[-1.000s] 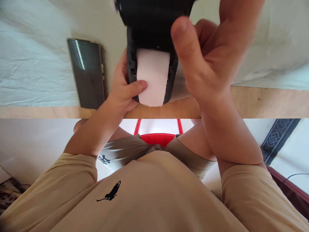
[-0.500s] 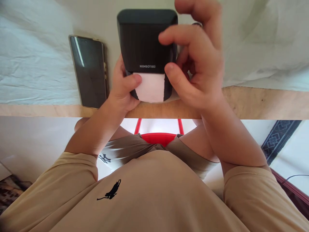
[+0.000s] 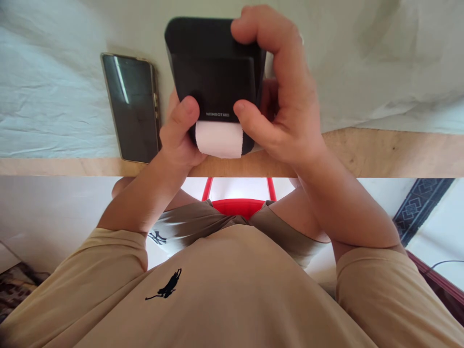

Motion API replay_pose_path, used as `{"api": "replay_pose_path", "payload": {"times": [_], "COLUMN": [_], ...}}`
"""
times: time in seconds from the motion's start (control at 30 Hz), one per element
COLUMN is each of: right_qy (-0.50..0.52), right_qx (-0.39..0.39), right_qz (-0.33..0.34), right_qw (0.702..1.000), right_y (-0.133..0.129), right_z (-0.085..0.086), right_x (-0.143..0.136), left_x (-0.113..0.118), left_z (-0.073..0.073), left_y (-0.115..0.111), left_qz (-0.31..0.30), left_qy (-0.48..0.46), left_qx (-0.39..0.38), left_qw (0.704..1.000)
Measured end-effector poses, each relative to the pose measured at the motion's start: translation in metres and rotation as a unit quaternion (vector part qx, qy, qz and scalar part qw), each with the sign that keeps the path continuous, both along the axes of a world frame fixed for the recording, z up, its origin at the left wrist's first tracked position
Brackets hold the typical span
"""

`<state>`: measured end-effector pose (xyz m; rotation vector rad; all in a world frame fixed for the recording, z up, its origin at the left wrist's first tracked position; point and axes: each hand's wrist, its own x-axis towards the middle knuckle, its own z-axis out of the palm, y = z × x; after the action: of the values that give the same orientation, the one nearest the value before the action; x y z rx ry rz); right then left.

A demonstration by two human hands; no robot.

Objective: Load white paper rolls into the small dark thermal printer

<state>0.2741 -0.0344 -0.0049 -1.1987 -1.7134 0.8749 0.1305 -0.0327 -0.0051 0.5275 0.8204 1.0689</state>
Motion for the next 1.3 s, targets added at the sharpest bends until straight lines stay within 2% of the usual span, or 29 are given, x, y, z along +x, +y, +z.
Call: {"api": "replay_pose_path", "payload": {"times": [0.1,0.37,0.53,0.63,0.7,0.8,0.9,1.03,1.17,1.3], "right_qy": [0.001,0.007,-0.001,-0.019,-0.041,-0.047,-0.048,-0.047,-0.086,-0.113], "right_qx": [0.066,0.077,0.080,0.084,0.115,0.139,0.108,0.108,0.118,0.107], "right_qz": [0.020,0.029,0.006,-0.013,-0.033,-0.048,-0.025,-0.010,0.038,0.055], "right_qw": [0.998,0.997,0.997,0.996,0.992,0.988,0.993,0.993,0.989,0.986], "right_y": [0.002,0.006,0.003,0.000,-0.001,-0.001,0.000,0.000,0.003,0.004], "right_z": [-0.003,-0.010,-0.011,-0.007,-0.005,-0.003,-0.002,-0.003,-0.002,0.000], "right_x": [0.001,-0.002,-0.003,-0.002,-0.002,-0.002,-0.003,-0.003,0.001,0.003], "left_x": [0.003,0.003,-0.003,-0.010,-0.015,-0.018,-0.018,-0.020,-0.020,-0.020], "left_z": [0.004,0.005,-0.001,-0.007,-0.009,-0.011,-0.013,-0.013,-0.013,-0.014], "left_y": [-0.002,-0.002,-0.001,0.004,0.009,0.012,0.011,0.011,0.011,0.012], "left_qz": [0.019,0.021,-0.009,-0.059,-0.097,-0.088,-0.062,-0.081,-0.076,-0.055], "left_qy": [0.013,0.028,0.032,-0.031,-0.063,-0.063,-0.057,-0.062,-0.036,-0.071], "left_qx": [-0.008,-0.022,-0.012,0.013,0.009,-0.022,-0.035,-0.046,-0.043,-0.052], "left_qw": [1.000,0.999,0.999,0.998,0.993,0.994,0.996,0.994,0.995,0.995]}}
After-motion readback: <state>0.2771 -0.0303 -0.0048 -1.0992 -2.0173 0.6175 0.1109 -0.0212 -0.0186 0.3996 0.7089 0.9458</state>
